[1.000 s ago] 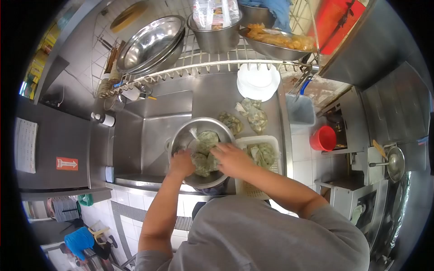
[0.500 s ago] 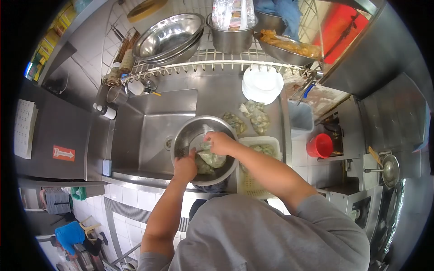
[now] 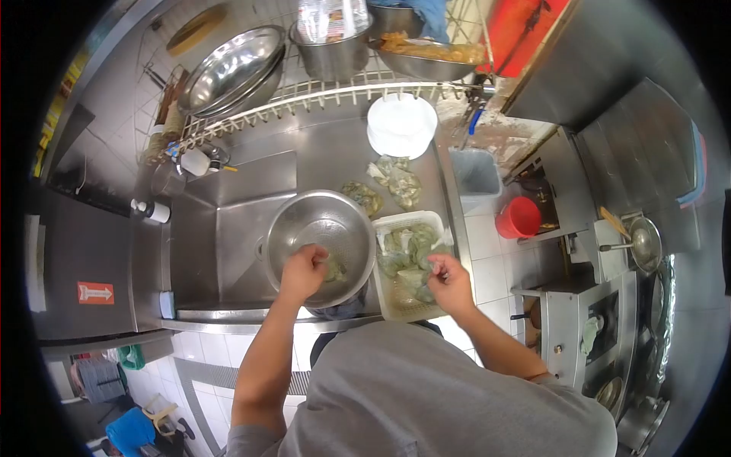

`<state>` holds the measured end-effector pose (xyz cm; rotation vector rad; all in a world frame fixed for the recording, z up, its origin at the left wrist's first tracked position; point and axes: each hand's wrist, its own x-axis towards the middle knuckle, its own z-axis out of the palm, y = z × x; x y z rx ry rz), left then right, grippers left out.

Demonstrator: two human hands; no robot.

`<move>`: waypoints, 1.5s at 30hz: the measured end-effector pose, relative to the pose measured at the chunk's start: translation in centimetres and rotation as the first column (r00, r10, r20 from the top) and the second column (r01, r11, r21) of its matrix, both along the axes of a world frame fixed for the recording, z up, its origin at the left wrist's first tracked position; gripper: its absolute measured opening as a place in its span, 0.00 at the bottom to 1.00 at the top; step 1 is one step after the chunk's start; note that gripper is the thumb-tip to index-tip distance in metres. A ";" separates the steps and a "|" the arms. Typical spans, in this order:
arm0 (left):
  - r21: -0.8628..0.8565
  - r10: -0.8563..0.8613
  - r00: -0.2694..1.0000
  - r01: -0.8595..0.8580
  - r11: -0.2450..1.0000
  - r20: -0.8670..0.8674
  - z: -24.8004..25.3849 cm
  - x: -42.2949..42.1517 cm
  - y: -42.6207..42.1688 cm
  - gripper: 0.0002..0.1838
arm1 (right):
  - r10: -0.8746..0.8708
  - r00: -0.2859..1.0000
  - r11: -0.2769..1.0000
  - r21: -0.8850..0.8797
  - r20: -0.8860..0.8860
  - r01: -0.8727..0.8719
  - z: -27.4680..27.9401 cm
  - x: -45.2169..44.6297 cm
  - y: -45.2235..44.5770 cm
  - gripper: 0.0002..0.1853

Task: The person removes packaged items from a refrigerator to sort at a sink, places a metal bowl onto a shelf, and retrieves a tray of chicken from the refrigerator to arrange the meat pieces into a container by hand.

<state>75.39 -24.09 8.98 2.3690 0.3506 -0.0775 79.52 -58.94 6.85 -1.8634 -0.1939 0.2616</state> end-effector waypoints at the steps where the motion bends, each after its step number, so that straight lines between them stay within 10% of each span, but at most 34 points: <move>1: -0.066 0.038 0.996 -0.032 0.997 0.082 1.6 0.1 -0.9 0.10 | -0.083 0.996 0.996 -0.019 -0.033 0.083 -1.7 -0.7 -0.2 0.19; 7: -0.049 -0.327 0.926 0.342 0.938 0.190 11.6 1.8 -6.1 0.06 | -0.093 0.989 0.973 -0.198 0.117 0.115 -1.0 -0.8 -1.3 0.11; 12: -0.017 -0.526 0.836 0.535 0.845 0.155 7.2 2.7 -10.6 0.03 | 0.166 0.946 0.834 -0.552 0.277 0.015 0.5 0.0 -2.6 0.13; 14: -0.011 -0.564 0.816 0.570 0.822 0.129 4.5 2.3 -11.7 0.03 | 0.268 0.936 0.475 -0.814 -0.229 -0.335 2.3 0.0 -1.4 0.14; 21: 0.004 -0.569 0.822 0.569 0.822 0.029 1.2 0.6 -13.2 0.05 | 0.603 0.572 0.690 -0.723 0.555 -0.026 -1.7 0.6 0.3 0.07; 31: 0.113 -0.612 0.752 0.649 0.753 -0.245 0.2 -0.4 -14.2 0.13 | 0.380 0.841 0.881 -0.428 0.386 -0.201 -2.2 -2.1 -0.4 0.16; 37: 0.180 -0.651 0.739 0.626 0.759 0.173 -1.2 1.0 -15.8 0.15 | 0.257 0.899 0.847 -0.531 0.354 -0.033 -4.2 -1.4 -1.4 0.18; 41: 0.273 -0.746 0.665 0.723 0.635 -0.028 -4.1 2.2 -15.8 0.13 | 0.285 0.954 0.721 -0.676 0.094 -0.149 -1.9 1.2 -0.7 0.17; 45: 0.131 -0.796 0.604 0.793 0.596 -0.038 -3.6 1.6 -15.2 0.13 | 0.125 0.907 0.841 -0.528 0.401 0.117 3.0 6.8 0.5 0.19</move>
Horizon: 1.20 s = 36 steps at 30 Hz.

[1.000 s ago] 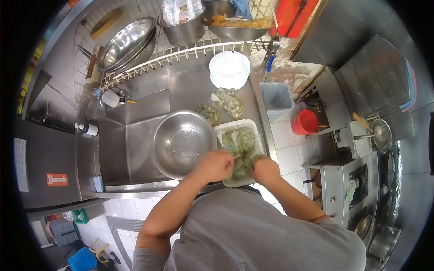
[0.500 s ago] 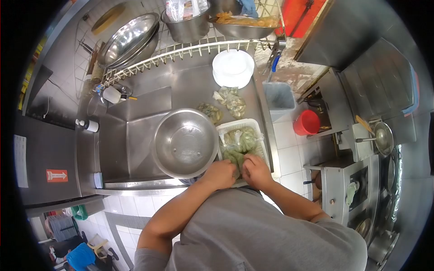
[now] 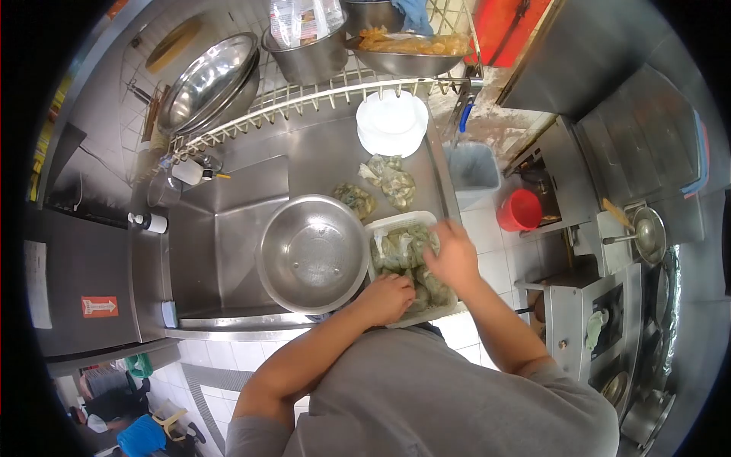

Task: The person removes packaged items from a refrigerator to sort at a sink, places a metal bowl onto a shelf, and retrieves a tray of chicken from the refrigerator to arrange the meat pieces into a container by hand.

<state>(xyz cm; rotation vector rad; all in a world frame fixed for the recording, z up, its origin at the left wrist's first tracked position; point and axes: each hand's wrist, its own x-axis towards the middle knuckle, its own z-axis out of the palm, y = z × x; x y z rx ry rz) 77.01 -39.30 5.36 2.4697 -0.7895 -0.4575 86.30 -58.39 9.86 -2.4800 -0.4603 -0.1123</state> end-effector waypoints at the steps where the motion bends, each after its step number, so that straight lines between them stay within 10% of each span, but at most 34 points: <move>1: -0.030 0.005 1.000 -0.004 1.000 0.024 0.1 -0.3 0.2 0.14 | 0.000 0.998 1.000 0.029 0.062 -0.001 0.2 2.0 0.8 0.19; 12: -0.154 0.586 0.771 -0.566 0.810 0.250 4.3 10.7 8.0 0.21 | -0.082 0.936 0.996 -0.058 -0.342 0.066 -8.6 16.8 7.7 0.26; 15: 0.077 0.653 0.698 -0.698 0.712 0.295 3.7 13.5 9.8 0.22 | -0.160 0.984 0.975 0.141 -0.081 0.170 -3.7 13.7 5.7 0.21; 17: 0.199 0.618 0.710 -0.695 0.691 0.337 2.5 15.0 10.2 0.24 | -0.118 0.978 0.913 0.369 -0.174 0.176 1.9 10.0 3.4 0.18; 23: 0.629 0.665 0.746 -0.508 0.589 -0.019 1.8 21.7 9.1 0.26 | -0.055 0.850 0.955 0.221 -0.524 0.198 1.1 -3.2 -1.5 0.20; 30: 0.593 0.675 0.736 -0.519 0.616 -0.057 1.2 23.1 8.7 0.15 | -0.047 0.922 0.998 0.025 -0.385 0.062 -2.1 -8.0 -2.7 0.18; 36: 0.036 0.579 0.788 -0.598 0.801 0.211 6.3 20.9 7.3 0.09 | 0.061 0.854 0.998 0.046 -0.517 -0.044 -1.4 -7.2 -3.8 0.08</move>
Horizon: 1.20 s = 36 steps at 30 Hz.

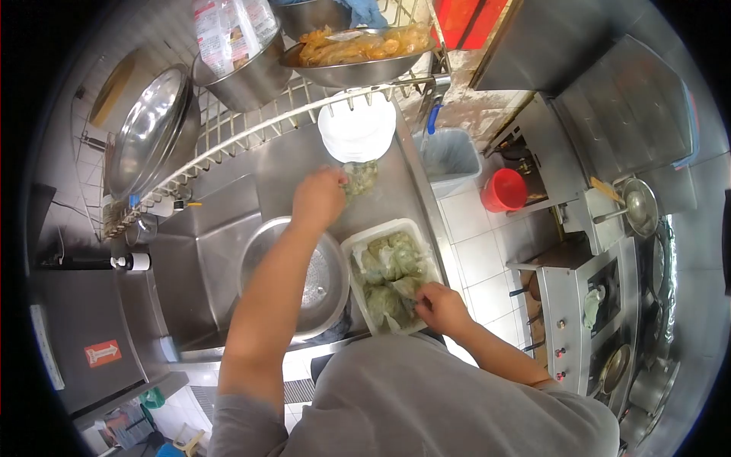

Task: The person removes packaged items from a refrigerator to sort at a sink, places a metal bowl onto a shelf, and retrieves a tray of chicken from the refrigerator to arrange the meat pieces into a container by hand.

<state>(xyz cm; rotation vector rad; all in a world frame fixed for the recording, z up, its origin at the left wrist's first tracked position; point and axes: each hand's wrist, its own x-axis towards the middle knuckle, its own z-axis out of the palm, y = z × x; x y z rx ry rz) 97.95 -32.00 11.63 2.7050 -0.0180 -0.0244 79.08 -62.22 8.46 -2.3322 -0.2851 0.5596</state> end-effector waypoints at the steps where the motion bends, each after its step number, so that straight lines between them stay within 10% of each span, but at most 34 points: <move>1: -0.050 -0.018 0.999 0.019 0.999 0.032 0.7 -0.9 -0.4 0.10 | -0.030 0.998 0.997 0.066 -0.056 0.033 0.9 -0.1 -0.2 0.08; 6: -0.264 -0.016 0.999 0.024 0.964 0.032 4.5 -4.9 -1.3 0.10 | -0.052 0.983 0.996 0.057 -0.176 0.063 0.2 -0.2 -1.3 0.09; 10: -0.711 -0.074 0.955 -0.162 0.684 -0.288 5.0 -10.9 -2.2 0.07 | -0.076 0.997 0.997 0.026 0.028 0.076 -0.5 3.5 -1.3 0.15; 13: -0.656 -0.118 0.892 -0.227 0.720 -0.437 1.4 -15.5 -3.4 0.09 | -0.115 0.892 0.988 0.141 0.438 0.058 -0.1 9.0 1.5 0.16; 15: -0.610 -0.121 0.870 -0.229 0.759 -0.477 -1.5 -18.9 -4.7 0.12 | -0.109 0.909 0.994 0.072 0.401 0.087 -2.4 13.3 4.4 0.24; 17: -0.290 -0.171 0.982 0.143 0.947 -0.075 -3.4 -21.4 -5.8 0.20 | -0.029 0.800 0.997 0.072 0.600 -0.018 -4.8 17.5 8.1 0.24; 20: -0.128 -0.244 0.970 0.242 0.962 0.004 -2.0 -22.0 -6.6 0.23 | 0.139 0.859 0.990 -0.074 0.493 -0.118 -8.3 21.6 11.6 0.24; 26: -0.209 -0.343 0.936 0.352 0.912 0.083 -2.0 -22.3 -5.9 0.20 | 0.231 0.888 0.969 -0.178 0.397 -0.172 -10.7 25.2 13.6 0.11; 30: -0.435 -0.292 0.949 0.315 0.843 0.121 -2.6 -24.0 -5.6 0.18 | 0.020 0.849 0.963 0.218 0.528 -0.158 -2.9 20.7 11.2 0.06; 36: -0.502 -0.220 0.855 -0.053 0.863 -0.470 -2.7 -25.0 -4.6 0.27 | -0.104 0.929 0.932 0.362 0.355 -0.034 2.8 10.1 5.7 0.07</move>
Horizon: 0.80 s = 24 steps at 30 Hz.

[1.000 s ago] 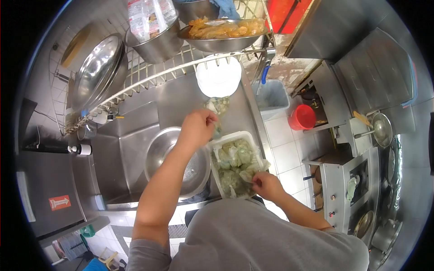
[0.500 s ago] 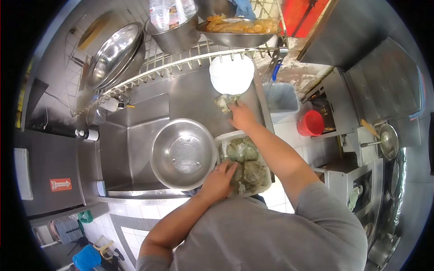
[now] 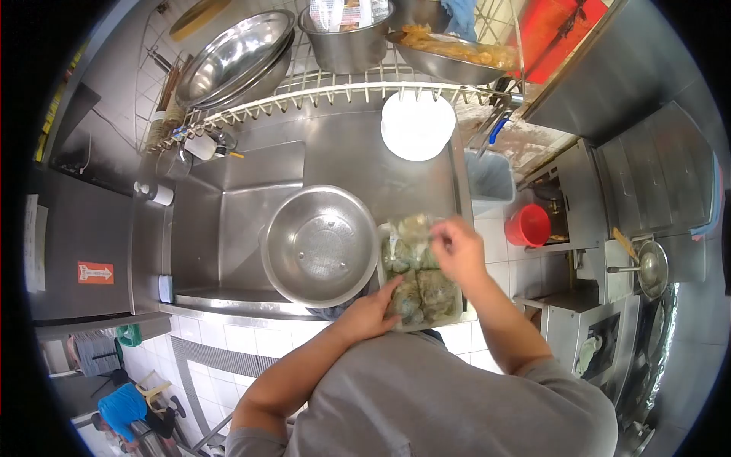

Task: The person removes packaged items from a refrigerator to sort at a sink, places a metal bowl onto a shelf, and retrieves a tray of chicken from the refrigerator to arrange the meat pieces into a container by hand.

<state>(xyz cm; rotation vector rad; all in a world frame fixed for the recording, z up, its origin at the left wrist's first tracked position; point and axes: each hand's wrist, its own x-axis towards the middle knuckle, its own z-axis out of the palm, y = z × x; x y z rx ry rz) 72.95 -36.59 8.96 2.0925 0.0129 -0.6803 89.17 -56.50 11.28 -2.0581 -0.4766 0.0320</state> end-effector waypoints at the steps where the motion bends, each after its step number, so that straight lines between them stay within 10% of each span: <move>1: 0.062 -0.068 0.988 0.060 0.996 0.141 -0.3 0.1 -0.2 0.31 | 0.068 0.990 0.987 -0.152 0.126 -0.048 -1.2 -1.3 -0.5 0.05; 9: 0.155 -0.227 0.911 0.183 0.971 0.345 1.5 1.0 -1.2 0.35 | 0.418 0.889 0.806 -0.529 0.189 -0.267 -5.6 -4.4 -0.6 0.30; 18: 0.169 -0.072 0.869 -0.014 0.986 0.490 0.7 0.6 0.0 0.38 | 0.176 0.959 0.950 -0.295 0.223 -0.106 -3.8 -5.0 -3.0 0.33; 24: 0.447 -0.477 0.737 0.263 0.855 0.479 -0.8 1.2 -0.7 0.42 | 0.345 0.936 0.834 -0.481 0.072 -0.271 -6.0 -8.0 -5.0 0.37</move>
